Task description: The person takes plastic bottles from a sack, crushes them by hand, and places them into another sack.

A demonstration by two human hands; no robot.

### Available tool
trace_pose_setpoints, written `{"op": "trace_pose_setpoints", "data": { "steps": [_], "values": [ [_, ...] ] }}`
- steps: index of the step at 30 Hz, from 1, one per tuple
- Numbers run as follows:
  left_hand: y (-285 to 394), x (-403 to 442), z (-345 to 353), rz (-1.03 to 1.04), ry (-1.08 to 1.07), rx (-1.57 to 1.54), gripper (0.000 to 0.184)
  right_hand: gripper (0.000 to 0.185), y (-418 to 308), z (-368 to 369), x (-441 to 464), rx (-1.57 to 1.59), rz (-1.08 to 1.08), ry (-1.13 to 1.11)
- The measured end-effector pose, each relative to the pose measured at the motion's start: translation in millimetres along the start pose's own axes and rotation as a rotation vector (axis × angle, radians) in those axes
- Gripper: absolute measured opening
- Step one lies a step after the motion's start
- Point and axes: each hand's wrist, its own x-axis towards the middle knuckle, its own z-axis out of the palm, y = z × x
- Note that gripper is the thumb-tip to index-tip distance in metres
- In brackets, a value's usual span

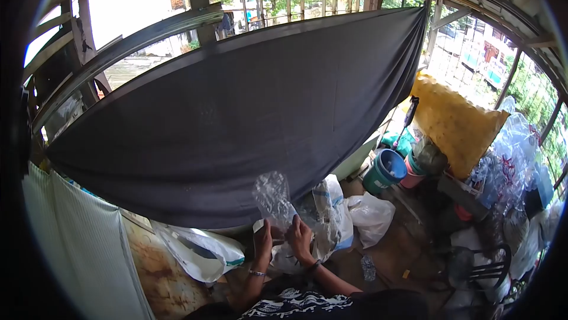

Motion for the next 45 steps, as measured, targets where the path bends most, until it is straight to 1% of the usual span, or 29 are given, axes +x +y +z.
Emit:
{"op": "trace_pose_setpoints", "data": {
  "steps": [1,3,4,6,7,8,9,10,12,13,15,16,18,19,22,23,25,26,27,30,31,34,35,38,39,42,45],
  "values": [
    [-43,10,7,0.116,-0.002,0.124,0.061,0.055,-1,3,0,-0.047,-0.075,0.047],
    [-100,18,23,0.011,0.027,0.1,0.057,0.052,-6,12,1,-0.14,-0.232,0.136],
    [-112,17,29,-0.045,0.036,0.088,0.055,0.053,-2,8,4,-0.278,-0.217,0.111],
    [-95,10,31,0.076,0.169,0.203,0.053,0.055,11,-2,13,-0.556,-0.183,0.061],
    [-65,5,28,0.111,0.245,0.139,0.056,0.063,-21,-5,4,-0.458,0.142,-0.091],
    [-49,4,29,0.146,0.325,0.073,0.058,0.065,-22,-7,7,-0.4,0.194,-0.094],
    [-47,4,31,0.153,0.325,0.063,0.061,0.066,-22,-10,9,-0.343,0.246,-0.1],
    [-39,2,34,0.033,0.286,0.0,0.062,0.068,-23,-13,11,-0.285,0.299,-0.103],
    [-6,-9,40,-0.209,0.197,-0.126,0.064,0.069,-31,-16,17,-0.237,0.33,-0.07],
    [-21,0,49,-0.27,0.165,-0.225,0.064,0.069,-36,-19,20,-0.213,0.344,-0.051],
    [-69,20,68,-0.398,0.105,-0.425,0.064,0.068,-32,-37,37,-0.148,0.371,-0.13],
    [-69,22,74,-0.325,0.087,-0.326,0.063,0.067,-31,-47,45,-0.117,0.381,-0.172],
    [-60,28,87,-0.175,0.057,-0.128,0.063,0.062,-38,-61,53,-0.268,0.202,-0.159],
    [-55,31,92,0.03,0.126,0.235,0.059,0.06,-42,-67,57,-0.34,0.108,-0.153],
    [-15,17,114,0.116,0.151,-0.021,0.053,0.045,-44,-78,69,-0.934,-0.382,0.103],
    [-5,10,125,0.049,0.102,-0.244,0.049,0.031,-44,-85,71,-0.991,-0.308,-0.051],
    [-5,17,137,0.165,0.09,-0.167,0.062,0.031,-40,-96,72,-0.754,-0.472,-0.318],
    [-4,19,139,0.21,0.085,-0.091,0.063,0.033,-41,-104,80,-0.638,-0.482,-0.479],
    [-2,21,142,0.256,0.082,-0.017,0.064,0.036,-43,-112,88,-0.517,-0.468,-0.643],
    [9,27,142,0.026,-0.036,-0.233,0.053,0.042,-72,-136,97,-0.367,-0.125,-0.704],
    [1,33,144,0.012,0.008,-0.164,0.045,0.044,-78,-139,98,-0.319,-0.003,-0.726],
    [-35,37,156,0.01,0.215,0.032,0.039,0.048,-77,-143,105,-0.361,-0.122,-0.227],
    [-5,22,154,0.069,0.228,0.189,0.049,0.051,-77,-144,106,-0.27,0.005,-0.236],
    [-1,0,179,0.238,0.379,0.217,0.048,0.067,-76,-139,108,-0.001,0.387,-0.251],
    [2,-7,184,0.202,0.372,0.247,0.045,0.074,-72,-135,104,-0.054,0.352,-0.198],
    [-9,-12,197,0.146,0.444,0.151,0.04,0.073,-42,-147,111,-0.145,0.388,-0.166],
    [-33,-5,203,0.655,0.426,0.774,0.033,0.072,-49,-154,117,-0.211,0.455,-0.138]
  ]
}}
